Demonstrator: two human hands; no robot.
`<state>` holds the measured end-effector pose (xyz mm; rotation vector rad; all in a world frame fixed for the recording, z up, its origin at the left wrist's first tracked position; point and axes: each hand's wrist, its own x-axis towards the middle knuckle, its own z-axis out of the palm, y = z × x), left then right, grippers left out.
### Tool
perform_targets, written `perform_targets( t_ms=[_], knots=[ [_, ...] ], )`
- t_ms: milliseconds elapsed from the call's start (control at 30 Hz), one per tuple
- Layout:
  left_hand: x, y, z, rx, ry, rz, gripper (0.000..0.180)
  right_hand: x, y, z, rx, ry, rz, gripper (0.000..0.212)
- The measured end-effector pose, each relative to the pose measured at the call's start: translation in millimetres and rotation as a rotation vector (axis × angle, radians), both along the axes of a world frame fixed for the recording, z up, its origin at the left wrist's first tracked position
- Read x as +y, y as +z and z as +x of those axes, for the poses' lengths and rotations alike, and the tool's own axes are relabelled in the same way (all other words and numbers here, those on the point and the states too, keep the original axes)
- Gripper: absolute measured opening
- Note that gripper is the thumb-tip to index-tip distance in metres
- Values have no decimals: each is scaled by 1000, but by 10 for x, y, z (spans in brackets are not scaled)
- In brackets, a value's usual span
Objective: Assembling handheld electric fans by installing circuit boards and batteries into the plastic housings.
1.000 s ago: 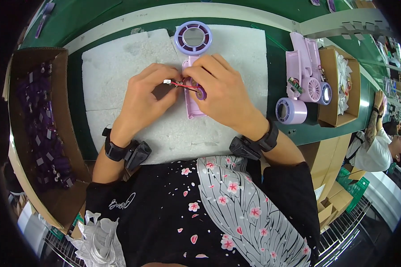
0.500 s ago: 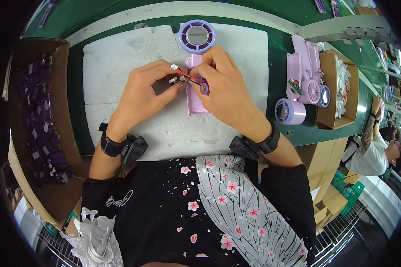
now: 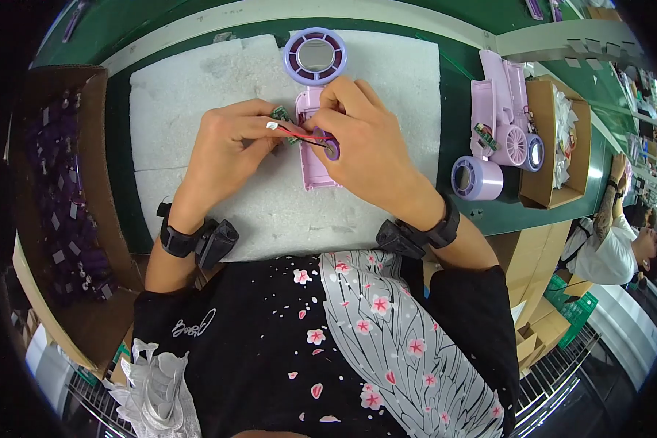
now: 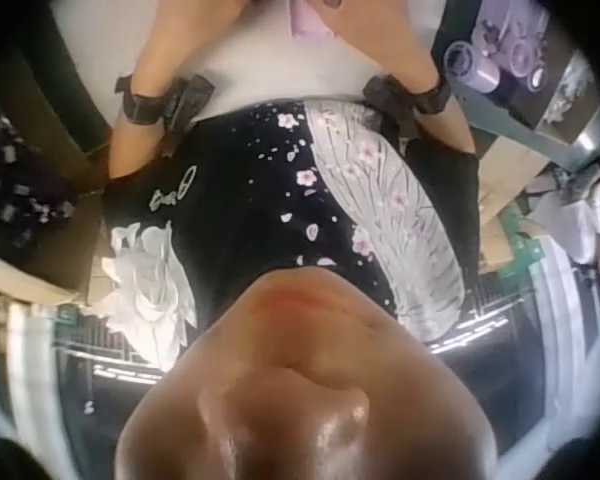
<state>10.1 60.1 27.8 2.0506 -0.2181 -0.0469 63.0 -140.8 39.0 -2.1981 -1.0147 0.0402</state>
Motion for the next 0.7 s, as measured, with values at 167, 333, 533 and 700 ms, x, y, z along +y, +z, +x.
perform_targets(
  t_ms=[167,333,533,700],
  knots=[
    [-136,124,-8,35,7,-109,20,-20,13,-22,34,-10,-9,17],
    [-148,63,2,23,51,-197,19,-32,5,26,79,29,41,17],
    [-69,5,-1,41,50,-293,19,-60,62,130,301,-49,221,17],
    [-73,41,-2,52,16,-269,19,-82,13,143,228,-87,221,16]
  ],
)
